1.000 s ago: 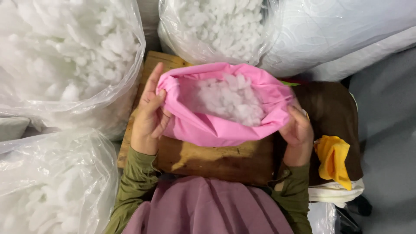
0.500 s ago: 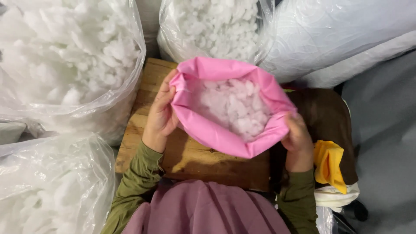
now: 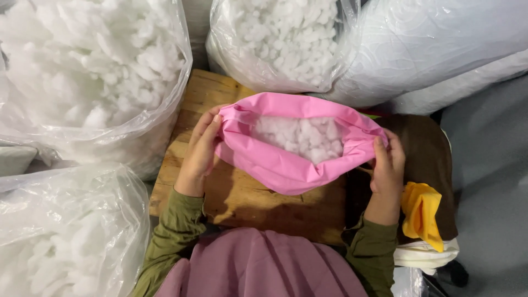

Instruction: The person smooths a pink fabric on a wooden board using a lint roller, then folds it into a pouch shape. They repeatedly take handfuls of white cotton from large plastic bags and stuff them into the pink pouch, pressing and adjusting the filling to distribute it evenly.

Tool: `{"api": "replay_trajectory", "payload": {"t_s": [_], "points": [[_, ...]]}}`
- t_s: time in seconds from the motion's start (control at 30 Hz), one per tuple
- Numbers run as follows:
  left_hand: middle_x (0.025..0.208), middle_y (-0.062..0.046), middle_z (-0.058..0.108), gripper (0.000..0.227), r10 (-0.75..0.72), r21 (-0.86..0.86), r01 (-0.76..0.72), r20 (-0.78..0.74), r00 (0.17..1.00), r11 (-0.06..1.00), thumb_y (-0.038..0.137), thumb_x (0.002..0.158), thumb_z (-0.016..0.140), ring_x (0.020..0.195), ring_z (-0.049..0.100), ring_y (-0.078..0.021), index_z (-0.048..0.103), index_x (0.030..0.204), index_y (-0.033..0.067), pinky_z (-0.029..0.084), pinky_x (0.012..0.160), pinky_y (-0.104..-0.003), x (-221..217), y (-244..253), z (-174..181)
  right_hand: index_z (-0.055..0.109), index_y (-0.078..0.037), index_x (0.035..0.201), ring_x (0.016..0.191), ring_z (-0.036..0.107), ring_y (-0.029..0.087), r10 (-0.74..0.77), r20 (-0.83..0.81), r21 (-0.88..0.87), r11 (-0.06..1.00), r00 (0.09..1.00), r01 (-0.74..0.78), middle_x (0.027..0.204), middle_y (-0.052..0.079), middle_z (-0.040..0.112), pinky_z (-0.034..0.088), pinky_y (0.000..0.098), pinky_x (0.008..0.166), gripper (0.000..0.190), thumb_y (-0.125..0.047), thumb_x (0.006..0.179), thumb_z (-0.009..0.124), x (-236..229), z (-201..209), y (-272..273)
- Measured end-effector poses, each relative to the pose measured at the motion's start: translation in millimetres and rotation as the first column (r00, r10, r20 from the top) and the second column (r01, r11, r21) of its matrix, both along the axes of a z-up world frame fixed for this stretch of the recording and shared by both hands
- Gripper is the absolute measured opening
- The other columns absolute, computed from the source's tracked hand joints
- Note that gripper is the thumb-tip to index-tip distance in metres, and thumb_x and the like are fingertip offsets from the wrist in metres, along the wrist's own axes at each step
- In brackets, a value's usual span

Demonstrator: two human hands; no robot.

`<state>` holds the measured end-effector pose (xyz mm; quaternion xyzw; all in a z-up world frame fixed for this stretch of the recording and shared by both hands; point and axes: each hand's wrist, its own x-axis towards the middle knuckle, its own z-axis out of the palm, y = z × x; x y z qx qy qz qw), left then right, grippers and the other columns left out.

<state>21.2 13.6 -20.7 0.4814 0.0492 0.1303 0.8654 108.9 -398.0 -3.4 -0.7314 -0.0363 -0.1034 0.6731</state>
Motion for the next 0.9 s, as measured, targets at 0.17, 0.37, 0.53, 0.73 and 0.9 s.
{"api": "replay_trajectory", "payload": {"t_s": [0.17, 0.37, 0.53, 0.73, 0.9], "points": [[0.132, -0.015, 0.053, 0.025, 0.232, 0.735, -0.479, 0.420, 0.877, 0.480, 0.023, 0.105, 0.060, 0.124, 0.045, -0.0368, 0.068, 0.125, 0.0136, 0.033, 0.111, -0.049, -7.9, -18.1, 58.8, 0.067, 0.001, 0.120, 0.099, 0.064, 0.028, 0.046, 0.613, -0.453, 0.839, 0.789, 0.303, 0.113, 0.010, 0.059, 0.053, 0.0337, 0.086, 0.030, -0.009, 0.097, 0.082, -35.0, 73.0, 52.5], [0.109, -0.019, 0.069, 0.017, -0.321, 0.836, -0.423, 0.531, 0.784, 0.351, 0.007, 0.098, 0.058, 0.103, 0.066, -0.0403, 0.071, 0.106, 0.0001, 0.053, 0.091, -0.049, 33.4, -71.7, 99.7, 0.073, -0.004, 0.119, 0.115, 0.066, 0.043, 0.609, 0.373, -0.843, 0.538, 0.700, -0.019, 0.124, 0.018, 0.067, 0.057, 0.0501, 0.096, 0.028, 0.005, 0.096, 0.059, -6.1, 71.6, 110.0], [0.107, 0.003, 0.073, 0.024, -0.155, 0.853, -0.223, 0.168, 0.973, -0.473, 0.012, 0.089, 0.058, 0.104, 0.063, -0.0244, 0.077, 0.093, 0.0247, 0.045, 0.086, -0.047, 78.6, -91.0, 6.3, 0.066, 0.005, 0.120, 0.117, 0.059, 0.056, 0.732, -0.232, -0.831, 0.194, 0.641, -0.522, 0.126, 0.030, 0.061, 0.053, 0.0572, 0.097, 0.047, 0.008, 0.073, 0.064, -13.8, 57.3, 94.8], [0.092, -0.010, 0.075, 0.026, -0.115, 0.874, -0.015, -0.047, 0.992, -0.486, 0.010, 0.076, 0.072, 0.088, 0.071, -0.0355, 0.077, 0.101, 0.0131, 0.056, 0.065, -0.044, 44.3, -72.9, 30.5, 0.067, -0.026, 0.133, 0.116, 0.066, 0.041, 0.484, -0.531, -0.820, -0.086, 0.695, -0.566, 0.121, 0.014, 0.067, 0.055, 0.0521, 0.098, 0.058, -0.013, 0.077, 0.075, -55.9, 99.1, 89.5], [0.129, -0.011, 0.058, 0.074, -0.135, 0.884, -0.016, -0.053, 0.989, -0.467, 0.034, 0.060, 0.095, 0.121, 0.055, -0.0357, 0.061, 0.121, 0.0103, 0.050, 0.100, -0.051, 21.7, -91.7, 40.3, 0.068, -0.020, 0.118, 0.137, 0.046, 0.035, 0.824, -0.006, -0.980, 0.107, 0.566, -0.165, 0.135, 0.007, 0.056, 0.043, 0.0476, 0.102, 0.035, -0.038, 0.089, 0.071, -35.2, 73.0, 114.4]]}}
